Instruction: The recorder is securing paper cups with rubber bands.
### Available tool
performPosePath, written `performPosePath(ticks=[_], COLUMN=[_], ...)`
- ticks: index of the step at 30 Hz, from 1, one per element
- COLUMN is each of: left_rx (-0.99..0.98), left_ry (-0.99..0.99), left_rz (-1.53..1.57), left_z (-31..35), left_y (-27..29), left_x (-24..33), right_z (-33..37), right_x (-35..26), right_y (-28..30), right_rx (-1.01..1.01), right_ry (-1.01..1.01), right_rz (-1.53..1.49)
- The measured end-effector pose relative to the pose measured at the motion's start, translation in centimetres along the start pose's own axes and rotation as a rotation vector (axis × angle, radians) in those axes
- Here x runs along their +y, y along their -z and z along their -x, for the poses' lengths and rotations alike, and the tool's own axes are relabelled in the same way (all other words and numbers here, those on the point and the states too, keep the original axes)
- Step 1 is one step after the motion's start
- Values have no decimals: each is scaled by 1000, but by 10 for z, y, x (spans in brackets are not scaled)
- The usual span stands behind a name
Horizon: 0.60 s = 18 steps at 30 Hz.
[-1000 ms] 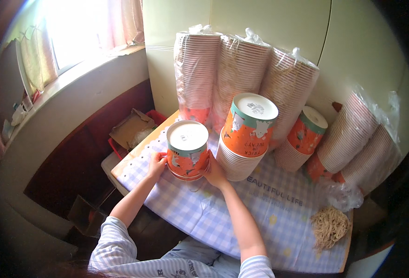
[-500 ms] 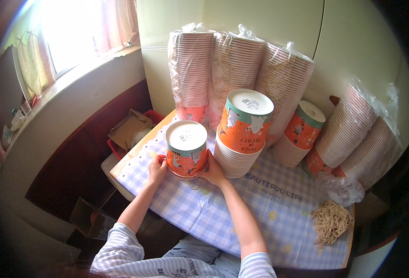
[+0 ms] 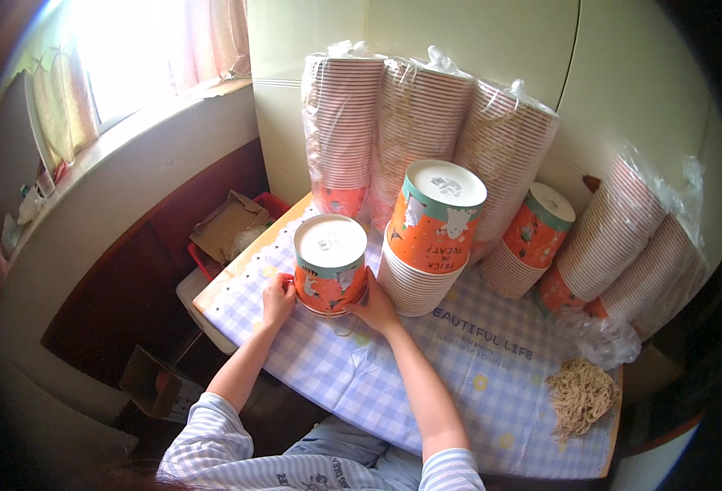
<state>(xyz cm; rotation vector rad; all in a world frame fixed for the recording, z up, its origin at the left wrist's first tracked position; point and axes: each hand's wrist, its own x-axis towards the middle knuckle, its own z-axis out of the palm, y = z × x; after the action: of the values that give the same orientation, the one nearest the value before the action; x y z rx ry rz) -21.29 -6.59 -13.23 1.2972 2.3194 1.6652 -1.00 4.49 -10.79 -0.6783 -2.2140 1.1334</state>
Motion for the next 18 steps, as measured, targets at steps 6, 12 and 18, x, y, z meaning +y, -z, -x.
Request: performPosePath(ticks=[6, 12, 18], left_rx=[12, 28, 23], left_ry=[-40, -60, -9], left_rz=[-25, -58, -16], left_z=[0, 0, 1], left_y=[-1, -3, -1], left_x=[-2, -5, 0], right_z=[1, 2, 0], right_x=[3, 6, 4], right_y=[-2, -4, -3], right_rx=[0, 13, 3], right_ry=[-9, -24, 26], right_rz=[63, 155, 103])
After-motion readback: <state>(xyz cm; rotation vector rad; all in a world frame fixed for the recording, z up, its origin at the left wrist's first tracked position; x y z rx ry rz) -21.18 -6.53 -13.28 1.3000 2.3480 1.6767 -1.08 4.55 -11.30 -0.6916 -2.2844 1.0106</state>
